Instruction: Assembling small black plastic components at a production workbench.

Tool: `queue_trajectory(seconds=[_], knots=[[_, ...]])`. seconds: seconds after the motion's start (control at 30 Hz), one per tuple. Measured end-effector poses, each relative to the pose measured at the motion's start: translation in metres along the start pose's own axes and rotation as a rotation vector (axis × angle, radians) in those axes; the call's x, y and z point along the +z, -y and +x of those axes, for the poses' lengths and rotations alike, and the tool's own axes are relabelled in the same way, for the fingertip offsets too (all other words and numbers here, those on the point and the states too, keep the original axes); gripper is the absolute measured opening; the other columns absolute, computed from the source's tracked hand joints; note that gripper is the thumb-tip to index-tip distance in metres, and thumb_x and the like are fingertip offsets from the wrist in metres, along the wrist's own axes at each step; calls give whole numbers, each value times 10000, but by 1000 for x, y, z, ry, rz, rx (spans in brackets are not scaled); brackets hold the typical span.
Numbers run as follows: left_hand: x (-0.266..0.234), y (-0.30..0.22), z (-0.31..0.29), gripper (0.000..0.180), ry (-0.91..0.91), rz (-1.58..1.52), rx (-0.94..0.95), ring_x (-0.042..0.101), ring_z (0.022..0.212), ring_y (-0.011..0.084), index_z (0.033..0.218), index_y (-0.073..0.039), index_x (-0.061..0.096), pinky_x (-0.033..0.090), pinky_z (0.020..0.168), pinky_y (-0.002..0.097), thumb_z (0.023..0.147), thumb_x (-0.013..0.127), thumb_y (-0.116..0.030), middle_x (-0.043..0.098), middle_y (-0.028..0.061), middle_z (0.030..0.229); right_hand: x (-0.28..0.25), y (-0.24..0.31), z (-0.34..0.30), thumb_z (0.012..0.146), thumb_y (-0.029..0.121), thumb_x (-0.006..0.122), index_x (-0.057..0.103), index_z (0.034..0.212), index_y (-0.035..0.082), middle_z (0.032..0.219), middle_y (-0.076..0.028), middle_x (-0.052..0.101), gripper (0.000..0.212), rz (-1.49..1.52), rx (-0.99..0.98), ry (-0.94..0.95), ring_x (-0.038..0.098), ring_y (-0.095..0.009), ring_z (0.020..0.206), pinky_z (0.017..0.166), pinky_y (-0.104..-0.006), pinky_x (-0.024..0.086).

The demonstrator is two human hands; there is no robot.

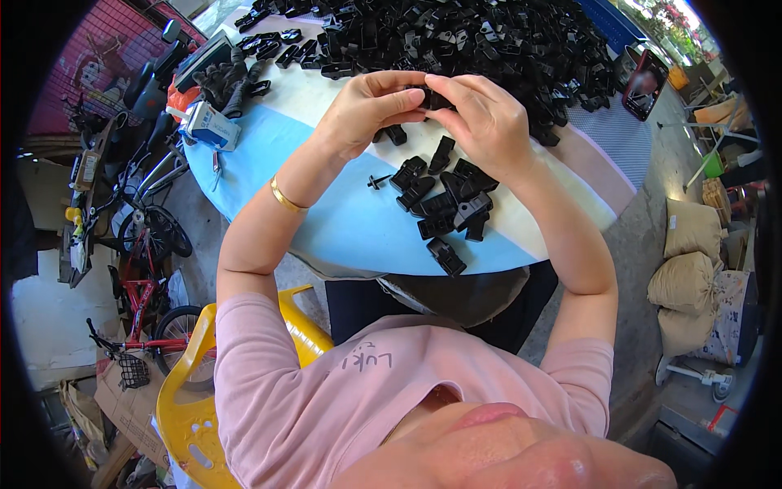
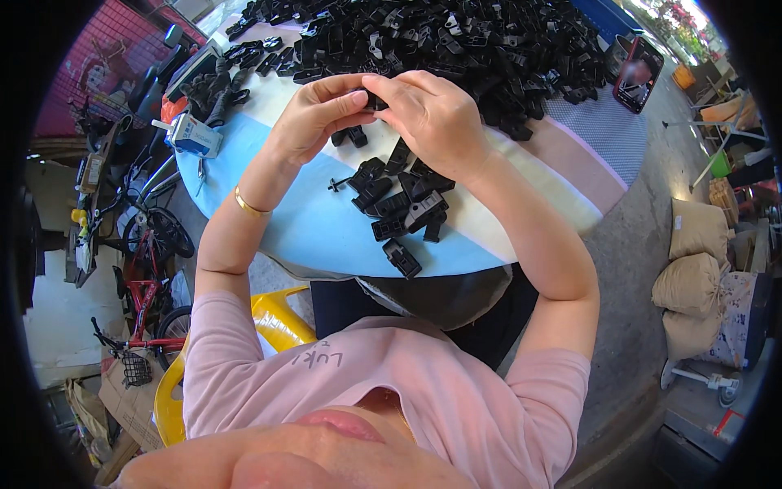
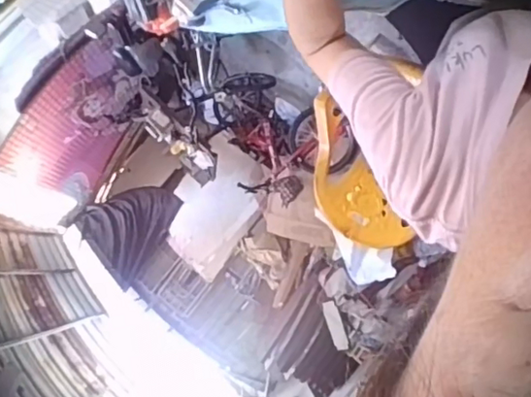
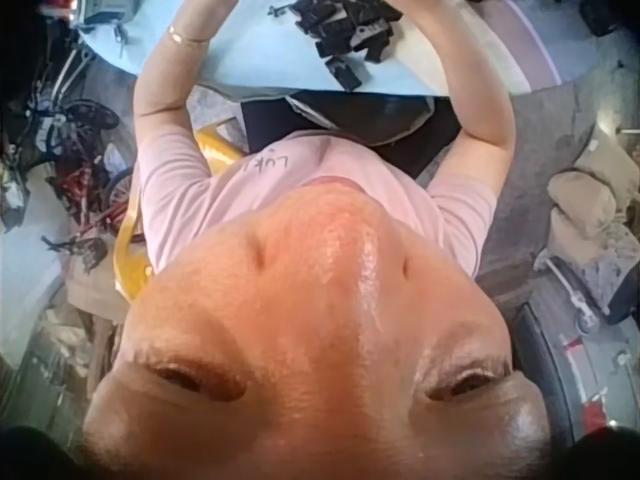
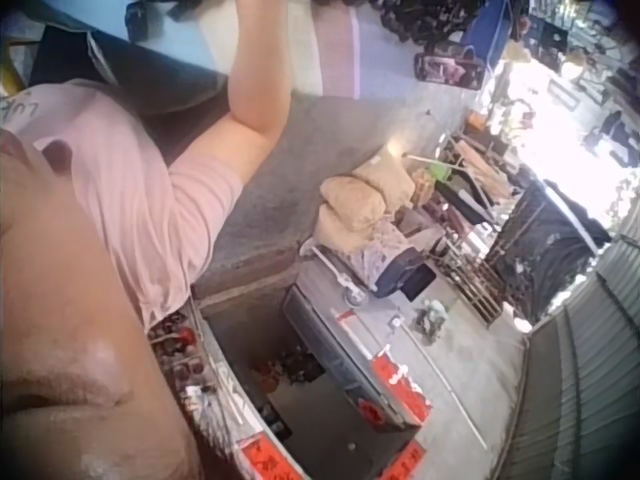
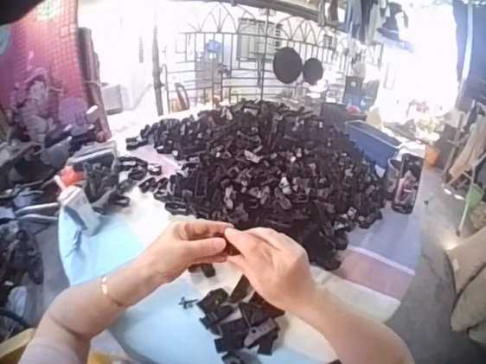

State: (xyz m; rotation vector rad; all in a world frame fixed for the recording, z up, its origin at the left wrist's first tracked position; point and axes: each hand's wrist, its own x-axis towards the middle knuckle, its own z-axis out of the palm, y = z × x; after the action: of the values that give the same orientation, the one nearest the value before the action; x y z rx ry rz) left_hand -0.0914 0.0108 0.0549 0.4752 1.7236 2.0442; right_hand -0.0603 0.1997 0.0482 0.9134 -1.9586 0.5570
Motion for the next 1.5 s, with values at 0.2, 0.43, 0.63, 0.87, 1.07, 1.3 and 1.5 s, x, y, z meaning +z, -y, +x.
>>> queue_trajectory(seconds=[0.2,0.43,0.63,0.87,1.07,1.3,1.5], knots=[[2,2,0,400,54,-14,206,597,965,127,1233,13,509,482,883,272,856,611,-77,609,95,1109,7,-5,-9,819,91,667,543,1157,-21,996,-83,628,377,776,725,138,611,-145,921,824,-266,496],[0,1,-1,464,52,166,232,602,926,108,1245,2,504,483,855,258,817,660,-80,634,73,1069,1,-7,-10,760,96,726,633,1044,-5,901,-80,672,316,800,657,80,648,-124,813,733,-226,515],[1,1,1,341,113,36,300,597,820,78,1163,6,562,470,800,221,844,634,-86,664,48,933,-13,-14,1,809,29,654,618,1054,-34,918,-90,663,256,788,763,270,633,-127,827,763,-235,511],[21,8,-14,276,382,342,424,565,845,120,989,-67,663,484,737,249,728,703,12,569,45,1002,11,-45,-19,881,148,573,629,1073,58,984,-60,661,220,475,468,280,627,-168,808,724,-276,502],[31,14,-18,420,494,750,648,528,882,221,1020,-64,652,452,783,335,638,790,-172,611,43,881,23,-27,-24,745,93,631,625,1039,95,995,-48,629,294,111,190,473,586,-243,902,765,-333,492],[-37,2,28,252,-142,994,424,645,800,166,960,-29,647,487,643,270,820,662,-238,657,94,844,15,-24,-27,735,117,664,642,981,60,880,-28,581,253,-6,188,433,535,-217,825,718,-329,474],[-104,25,48,356,-440,1658,282,568,943,321,1028,-46,625,456,812,385,736,680,-242,612,183,944,16,-18,-25,759,148,647,651,965,72,862,-24,588,220,-9,175,483,531,-205,840,715,-315,478]])
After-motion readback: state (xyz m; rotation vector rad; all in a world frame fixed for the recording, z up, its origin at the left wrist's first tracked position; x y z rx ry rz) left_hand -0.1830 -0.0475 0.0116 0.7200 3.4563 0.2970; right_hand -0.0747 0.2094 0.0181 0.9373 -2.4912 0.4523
